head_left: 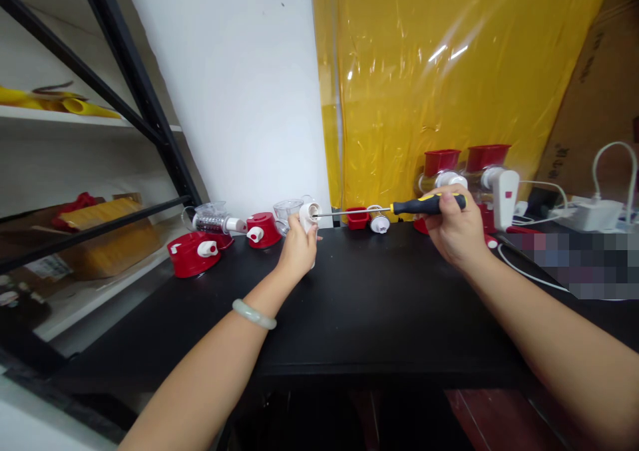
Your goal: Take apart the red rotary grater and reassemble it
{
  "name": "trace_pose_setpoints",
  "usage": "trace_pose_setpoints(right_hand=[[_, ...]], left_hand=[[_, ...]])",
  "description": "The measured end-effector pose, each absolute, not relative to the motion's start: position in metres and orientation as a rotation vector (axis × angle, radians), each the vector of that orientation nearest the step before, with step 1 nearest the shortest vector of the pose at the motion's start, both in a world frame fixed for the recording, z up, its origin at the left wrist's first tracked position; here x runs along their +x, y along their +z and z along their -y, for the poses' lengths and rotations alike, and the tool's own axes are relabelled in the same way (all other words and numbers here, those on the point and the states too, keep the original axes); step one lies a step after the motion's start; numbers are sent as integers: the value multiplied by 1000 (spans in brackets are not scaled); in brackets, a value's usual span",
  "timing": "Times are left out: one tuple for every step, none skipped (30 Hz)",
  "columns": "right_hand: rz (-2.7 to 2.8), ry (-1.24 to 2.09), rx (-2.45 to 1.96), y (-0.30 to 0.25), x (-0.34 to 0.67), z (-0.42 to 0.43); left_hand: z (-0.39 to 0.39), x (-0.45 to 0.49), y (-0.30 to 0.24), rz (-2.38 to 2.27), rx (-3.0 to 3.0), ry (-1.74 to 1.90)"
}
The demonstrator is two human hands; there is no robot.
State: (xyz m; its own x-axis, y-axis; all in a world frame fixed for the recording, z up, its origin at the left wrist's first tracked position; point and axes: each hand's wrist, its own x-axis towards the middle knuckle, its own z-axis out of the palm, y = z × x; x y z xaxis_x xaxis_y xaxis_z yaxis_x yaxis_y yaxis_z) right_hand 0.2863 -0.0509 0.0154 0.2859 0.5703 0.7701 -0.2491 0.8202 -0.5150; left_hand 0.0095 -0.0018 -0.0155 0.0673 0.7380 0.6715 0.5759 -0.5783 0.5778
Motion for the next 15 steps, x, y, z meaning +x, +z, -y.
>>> trace_pose_setpoints(right_hand=[[1159, 564, -322, 15, 287, 50], [1160, 567, -324, 15, 287, 49], [1163, 568, -325, 15, 288, 49], [1166, 569, -324, 14, 288, 49], [1167, 570, -320, 14, 289, 48], [1166, 572, -315, 14, 289, 49], [1163, 575, -309, 14, 289, 49], [1160, 580, -305, 14, 289, 49], [1157, 584, -304, 15, 288, 50], [1152, 585, -306, 15, 288, 50], [1145, 582, -308, 15, 287, 50], [1137, 578, -310, 16, 287, 50], [1127, 571, -309, 16, 287, 50], [1119, 567, -306, 16, 287, 50], [1114, 567, -302, 16, 287, 50]], left_hand=[[3, 9, -15, -1366, 2184, 1535], [3, 9, -14, -1372, 2192, 1538], [3, 9, -14, -1374, 2197, 1542], [4, 9, -14, -1376, 2200, 1544], [4, 9, -14, -1380, 2203, 1543], [4, 9, -14, -1388, 2203, 1541], [4, 9, -13, -1399, 2203, 1537], [5, 9, -13, -1413, 2205, 1533], [5, 9, -13, -1427, 2209, 1528], [5, 9, -13, -1438, 2213, 1523], [5, 9, -13, -1444, 2217, 1519], [6, 9, -13, -1445, 2221, 1517], [6, 9, -13, -1441, 2225, 1516], [6, 9, -13, -1434, 2226, 1516], [6, 9, -13, -1422, 2227, 1517]])
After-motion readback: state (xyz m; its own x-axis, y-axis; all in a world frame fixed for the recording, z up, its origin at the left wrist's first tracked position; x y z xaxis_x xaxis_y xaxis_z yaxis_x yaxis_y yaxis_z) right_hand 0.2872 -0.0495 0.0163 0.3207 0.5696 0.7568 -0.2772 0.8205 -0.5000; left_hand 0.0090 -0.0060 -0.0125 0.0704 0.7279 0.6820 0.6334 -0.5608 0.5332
